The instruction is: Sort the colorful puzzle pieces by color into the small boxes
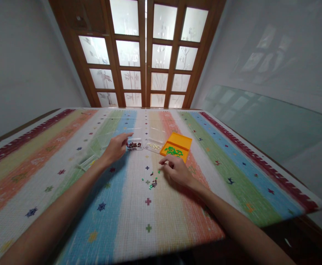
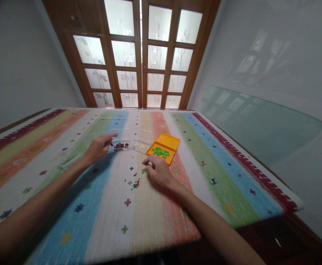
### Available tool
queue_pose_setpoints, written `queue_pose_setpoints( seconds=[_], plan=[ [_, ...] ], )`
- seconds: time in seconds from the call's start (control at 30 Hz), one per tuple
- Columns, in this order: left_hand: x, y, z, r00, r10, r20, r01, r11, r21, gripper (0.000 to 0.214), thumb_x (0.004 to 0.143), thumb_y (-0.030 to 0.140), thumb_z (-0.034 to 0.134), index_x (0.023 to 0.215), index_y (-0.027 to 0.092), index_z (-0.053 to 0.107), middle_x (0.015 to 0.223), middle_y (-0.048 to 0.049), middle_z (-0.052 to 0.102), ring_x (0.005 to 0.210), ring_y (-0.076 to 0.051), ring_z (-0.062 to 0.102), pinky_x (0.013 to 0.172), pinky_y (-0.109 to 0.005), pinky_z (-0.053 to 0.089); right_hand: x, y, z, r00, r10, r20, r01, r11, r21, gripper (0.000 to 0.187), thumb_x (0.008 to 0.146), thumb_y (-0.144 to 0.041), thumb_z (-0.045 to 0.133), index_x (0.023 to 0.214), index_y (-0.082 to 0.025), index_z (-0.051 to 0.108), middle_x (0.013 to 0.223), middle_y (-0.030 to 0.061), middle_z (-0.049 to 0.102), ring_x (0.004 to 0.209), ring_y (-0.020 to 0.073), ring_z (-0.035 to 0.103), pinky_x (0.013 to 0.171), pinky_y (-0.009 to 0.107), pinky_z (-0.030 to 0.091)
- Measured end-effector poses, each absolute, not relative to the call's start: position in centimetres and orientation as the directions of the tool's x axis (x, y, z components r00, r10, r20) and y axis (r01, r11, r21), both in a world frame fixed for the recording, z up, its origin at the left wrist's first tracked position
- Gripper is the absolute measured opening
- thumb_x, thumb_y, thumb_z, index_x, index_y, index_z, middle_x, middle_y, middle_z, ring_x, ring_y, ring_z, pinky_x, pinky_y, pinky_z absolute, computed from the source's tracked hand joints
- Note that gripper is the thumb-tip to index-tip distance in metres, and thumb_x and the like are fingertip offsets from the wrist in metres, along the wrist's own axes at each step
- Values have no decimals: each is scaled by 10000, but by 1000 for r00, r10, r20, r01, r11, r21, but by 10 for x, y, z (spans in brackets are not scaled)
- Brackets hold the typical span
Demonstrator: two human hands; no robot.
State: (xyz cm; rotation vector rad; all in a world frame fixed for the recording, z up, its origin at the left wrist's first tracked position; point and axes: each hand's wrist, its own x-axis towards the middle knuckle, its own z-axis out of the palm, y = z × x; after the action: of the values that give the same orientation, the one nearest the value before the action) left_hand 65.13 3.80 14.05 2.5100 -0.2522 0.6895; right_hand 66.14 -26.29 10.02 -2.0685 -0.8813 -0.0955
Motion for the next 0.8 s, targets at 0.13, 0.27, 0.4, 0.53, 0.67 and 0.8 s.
queue_pose_setpoints(
  seconds=[0.13, 0.27, 0.4, 0.53, 0.67, 0.8],
  plan=[
    [624, 27, 149, 834, -173, 525, -425, -808, 409, 269, 920, 210, 509, 1085, 165, 716, 952, -67, 717, 751, -162, 621, 787, -306, 516, 662, -263, 100, 743, 571, 349, 621, -394, -678, 220, 764, -79, 542, 883, -178, 699, 844, 61, 696, 654, 157, 541, 643, 300, 415],
    [589, 9, 143, 857, -397, 328, -510, -740, 438, 232, 934, 243, 552, 1095, 194, 712, 997, -60, 703, 787, -154, 630, 770, -300, 510, 660, -263, 101, 737, 577, 353, 633, -403, -661, 205, 776, -82, 553, 879, -180, 701, 848, 63, 697, 678, 161, 551, 656, 300, 419],
    [565, -6, 127, 863, -470, 186, -497, -722, 481, 237, 958, 301, 572, 1120, 203, 715, 1014, -71, 669, 889, -181, 640, 817, -317, 509, 659, -262, 100, 738, 571, 359, 637, -415, -649, 204, 776, -75, 562, 875, -181, 706, 831, 58, 698, 700, 172, 569, 678, 308, 433],
    [559, -13, 110, 860, -457, 226, -505, -701, 504, 183, 969, 287, 574, 1038, 202, 720, 961, -62, 639, 868, -181, 619, 808, -315, 503, 661, -262, 100, 705, 608, 364, 675, -418, -609, 252, 750, -37, 561, 891, -166, 724, 864, 69, 702, 776, 187, 606, 742, 321, 460],
    [560, -17, 100, 863, -416, 287, -505, -684, 526, 178, 981, 234, 549, 934, 180, 712, 915, -60, 630, 835, -175, 612, 794, -314, 508, 660, -263, 101, 639, 710, 297, 723, -420, -549, 286, 746, -48, 610, 966, -160, 755, 911, 67, 678, 793, 180, 604, 747, 309, 466],
    [561, -24, 96, 856, -380, 351, -516, -673, 530, 171, 981, 213, 551, 967, 183, 718, 919, -61, 645, 844, -172, 617, 800, -312, 515, 658, -263, 101, 581, 772, 256, 761, -404, -508, 269, 814, -106, 637, 1043, -169, 763, 935, 58, 644, 786, 163, 583, 740, 291, 458]
  ],
)
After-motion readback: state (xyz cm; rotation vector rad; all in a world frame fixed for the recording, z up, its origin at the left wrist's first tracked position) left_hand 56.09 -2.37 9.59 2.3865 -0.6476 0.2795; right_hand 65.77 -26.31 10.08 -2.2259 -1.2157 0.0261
